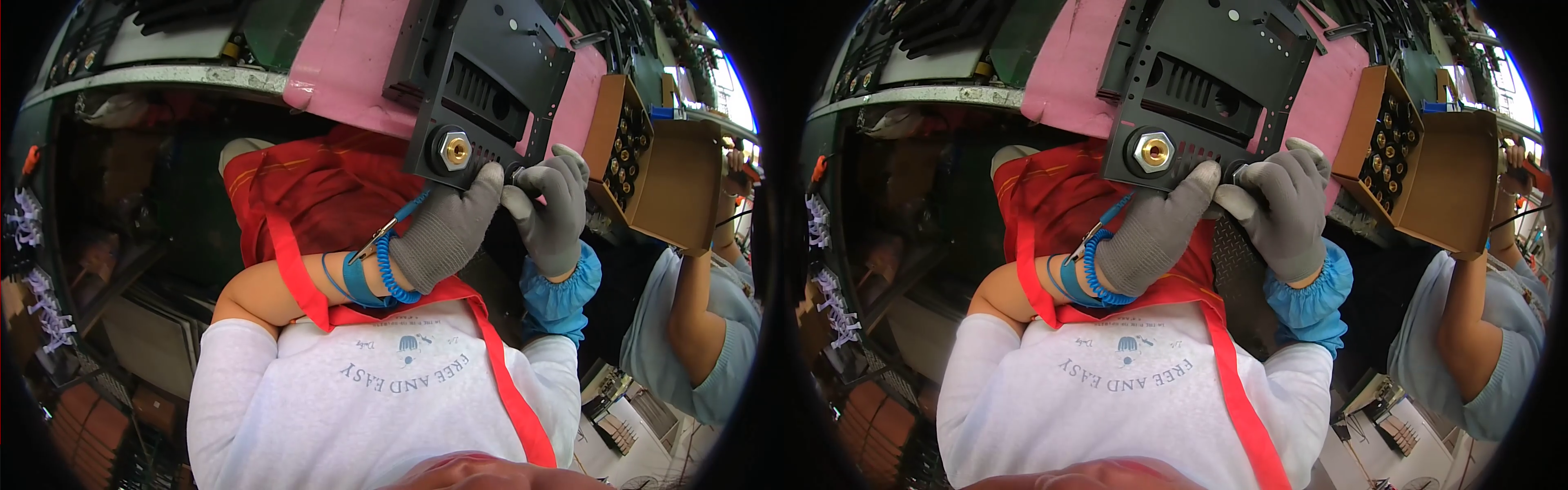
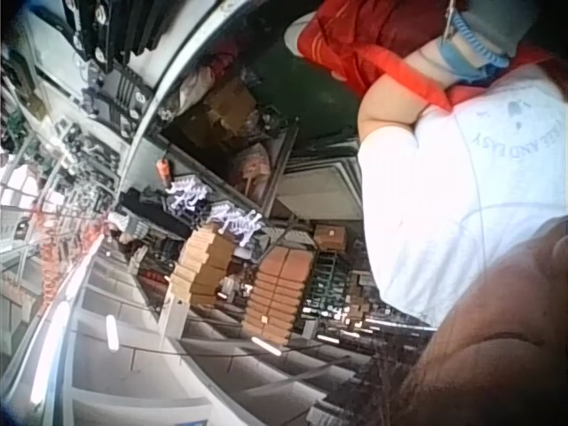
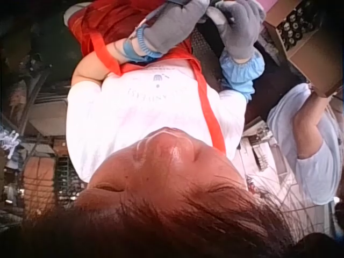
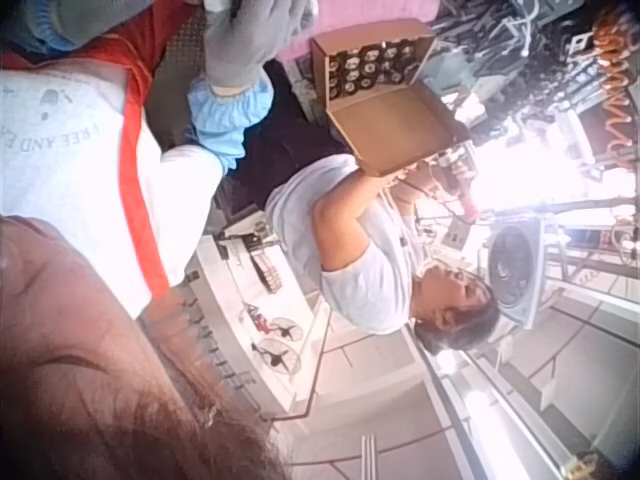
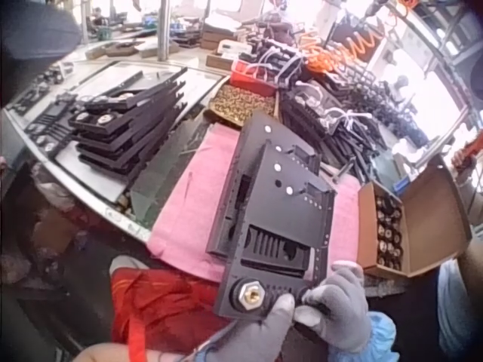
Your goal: Assembling brass connectors into black plastic housings at a factory workbench.
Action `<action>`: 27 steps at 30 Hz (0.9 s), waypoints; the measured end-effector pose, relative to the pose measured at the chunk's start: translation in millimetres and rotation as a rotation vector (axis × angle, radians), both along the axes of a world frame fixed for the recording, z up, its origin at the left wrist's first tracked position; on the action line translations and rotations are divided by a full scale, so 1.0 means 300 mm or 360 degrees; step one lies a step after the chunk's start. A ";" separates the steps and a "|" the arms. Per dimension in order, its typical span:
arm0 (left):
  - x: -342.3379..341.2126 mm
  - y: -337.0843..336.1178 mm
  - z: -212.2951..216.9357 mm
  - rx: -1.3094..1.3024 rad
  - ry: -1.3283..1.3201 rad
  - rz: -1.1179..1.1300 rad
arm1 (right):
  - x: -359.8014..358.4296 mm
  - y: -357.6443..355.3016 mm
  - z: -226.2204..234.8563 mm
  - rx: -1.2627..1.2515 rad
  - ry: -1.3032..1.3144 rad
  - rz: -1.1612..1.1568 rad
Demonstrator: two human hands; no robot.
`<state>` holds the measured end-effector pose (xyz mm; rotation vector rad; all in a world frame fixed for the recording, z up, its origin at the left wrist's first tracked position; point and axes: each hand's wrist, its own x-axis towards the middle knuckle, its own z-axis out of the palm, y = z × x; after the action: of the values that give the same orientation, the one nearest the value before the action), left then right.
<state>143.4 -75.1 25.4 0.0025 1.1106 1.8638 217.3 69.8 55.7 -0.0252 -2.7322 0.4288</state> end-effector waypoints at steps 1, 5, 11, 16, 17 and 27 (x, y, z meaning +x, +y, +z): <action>0.000 -0.002 0.003 -0.0008 -0.0029 -0.0013 | 0.006 0.002 -0.005 -0.0011 -0.0040 -0.0010; 0.006 -0.001 -0.007 -0.0006 -0.0045 0.0006 | 0.014 0.009 0.066 -0.0072 -0.0222 -0.0003; -0.003 -0.002 -0.016 0.0032 -0.0057 -0.0063 | 0.021 0.006 0.076 0.0051 -0.0143 -0.0013; -0.001 -0.007 -0.001 0.0039 0.0064 -0.0057 | 0.024 -0.014 0.070 0.0265 -0.0188 -0.0116; -0.001 -0.010 -0.005 0.0065 0.0078 -0.0095 | 0.037 -0.006 0.068 0.0314 -0.0151 -0.0127; -0.021 -0.039 0.028 0.0084 0.0196 0.0060 | 0.053 -0.011 0.094 -0.0185 0.0115 -0.0045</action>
<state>137.2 -86.7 33.7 0.1286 1.1519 1.9478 233.1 66.4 83.9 -0.0775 -2.6300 0.5686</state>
